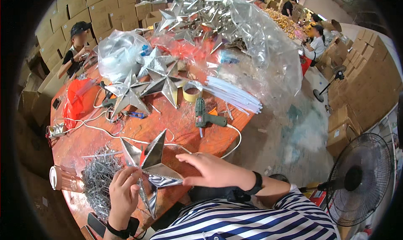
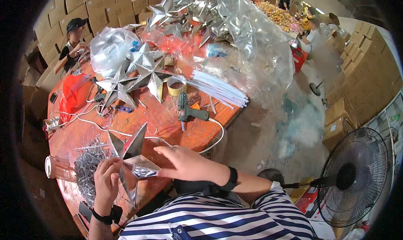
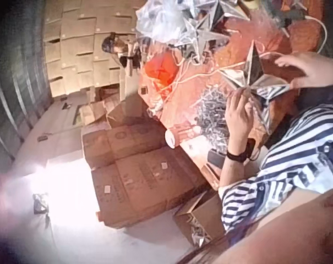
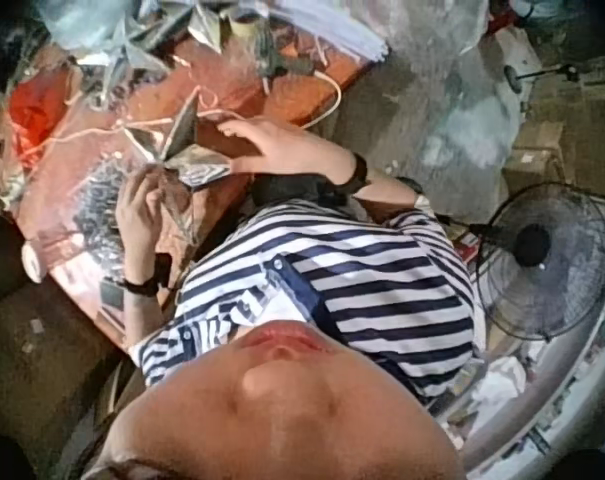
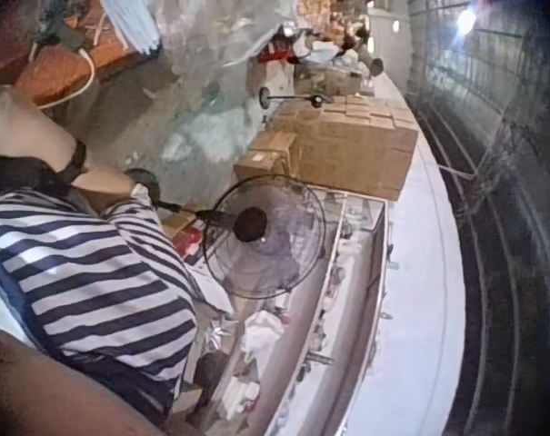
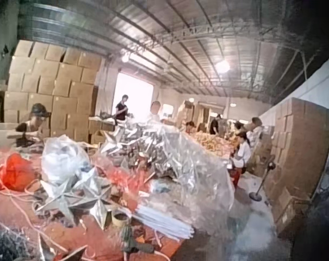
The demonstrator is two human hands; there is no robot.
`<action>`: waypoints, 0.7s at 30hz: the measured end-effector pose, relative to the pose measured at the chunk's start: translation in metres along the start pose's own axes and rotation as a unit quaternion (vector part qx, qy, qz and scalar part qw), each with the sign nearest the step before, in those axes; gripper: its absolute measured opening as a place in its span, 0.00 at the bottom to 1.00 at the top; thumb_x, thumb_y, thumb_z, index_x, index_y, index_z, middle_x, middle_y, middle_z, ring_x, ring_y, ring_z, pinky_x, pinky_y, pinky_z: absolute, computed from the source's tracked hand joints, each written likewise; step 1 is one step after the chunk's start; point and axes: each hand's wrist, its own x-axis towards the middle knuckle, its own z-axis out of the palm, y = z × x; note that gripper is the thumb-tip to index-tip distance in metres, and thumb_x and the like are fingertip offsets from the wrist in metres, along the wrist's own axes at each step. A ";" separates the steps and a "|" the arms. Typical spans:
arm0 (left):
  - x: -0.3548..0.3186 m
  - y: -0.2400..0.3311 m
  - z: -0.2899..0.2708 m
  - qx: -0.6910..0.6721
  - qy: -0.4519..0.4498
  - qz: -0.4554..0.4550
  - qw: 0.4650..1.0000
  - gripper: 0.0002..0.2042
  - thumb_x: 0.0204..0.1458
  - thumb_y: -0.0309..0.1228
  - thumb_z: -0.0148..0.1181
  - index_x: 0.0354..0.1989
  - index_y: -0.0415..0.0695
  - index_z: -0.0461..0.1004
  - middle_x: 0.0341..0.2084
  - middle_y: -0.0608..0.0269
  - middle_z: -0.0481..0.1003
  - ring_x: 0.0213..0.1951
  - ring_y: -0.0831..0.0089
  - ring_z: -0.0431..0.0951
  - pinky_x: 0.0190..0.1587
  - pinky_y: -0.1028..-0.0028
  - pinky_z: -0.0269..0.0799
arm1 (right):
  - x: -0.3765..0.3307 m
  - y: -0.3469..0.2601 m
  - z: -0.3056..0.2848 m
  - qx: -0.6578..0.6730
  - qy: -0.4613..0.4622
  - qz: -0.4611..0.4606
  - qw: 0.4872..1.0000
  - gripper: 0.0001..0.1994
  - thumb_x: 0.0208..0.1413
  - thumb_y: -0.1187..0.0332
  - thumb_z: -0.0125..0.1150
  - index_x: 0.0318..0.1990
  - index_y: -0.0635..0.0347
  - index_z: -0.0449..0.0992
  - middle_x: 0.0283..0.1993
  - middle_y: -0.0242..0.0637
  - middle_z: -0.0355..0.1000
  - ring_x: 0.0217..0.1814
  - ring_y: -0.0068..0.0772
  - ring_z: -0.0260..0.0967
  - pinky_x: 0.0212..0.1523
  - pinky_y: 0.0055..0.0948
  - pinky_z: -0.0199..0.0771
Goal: Applying decorative silver trim to star ornaments using a hot glue gun.
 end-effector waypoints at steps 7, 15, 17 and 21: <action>-0.002 0.004 -0.009 -0.319 0.041 -0.219 0.921 0.17 0.67 0.35 0.41 0.48 0.35 0.73 0.38 0.55 0.78 0.42 0.65 0.79 0.47 0.69 0.73 | 0.020 -0.012 0.019 -0.167 -0.055 0.001 0.984 0.19 0.53 0.53 0.63 0.44 0.56 0.70 0.31 0.37 0.74 0.39 0.42 0.72 0.45 0.40 0.64; -0.043 -0.059 -0.028 -0.349 0.316 -0.278 0.837 0.09 0.64 0.29 0.50 0.46 0.39 0.72 0.34 0.65 0.74 0.38 0.77 0.76 0.40 0.77 0.73 | 0.019 -0.010 0.012 -0.178 -0.033 -0.017 0.983 0.13 0.55 0.57 0.62 0.40 0.52 0.69 0.29 0.34 0.74 0.36 0.40 0.73 0.43 0.39 0.62; -0.075 -0.074 -0.023 -0.381 0.320 -0.294 0.816 0.08 0.64 0.29 0.50 0.44 0.40 0.72 0.33 0.66 0.73 0.35 0.78 0.75 0.37 0.78 0.72 | 0.018 -0.015 0.003 -0.259 -0.001 -0.062 0.964 0.13 0.55 0.57 0.62 0.41 0.52 0.68 0.30 0.30 0.73 0.37 0.33 0.73 0.45 0.37 0.60; -0.106 -0.061 -0.002 -0.427 0.346 -0.346 0.760 0.06 0.65 0.32 0.49 0.39 0.43 0.68 0.25 0.68 0.70 0.27 0.81 0.72 0.30 0.80 0.70 | 0.022 -0.015 -0.017 -0.414 0.075 -0.175 0.890 0.20 0.52 0.57 0.62 0.48 0.59 0.70 0.31 0.30 0.72 0.39 0.27 0.71 0.45 0.36 0.58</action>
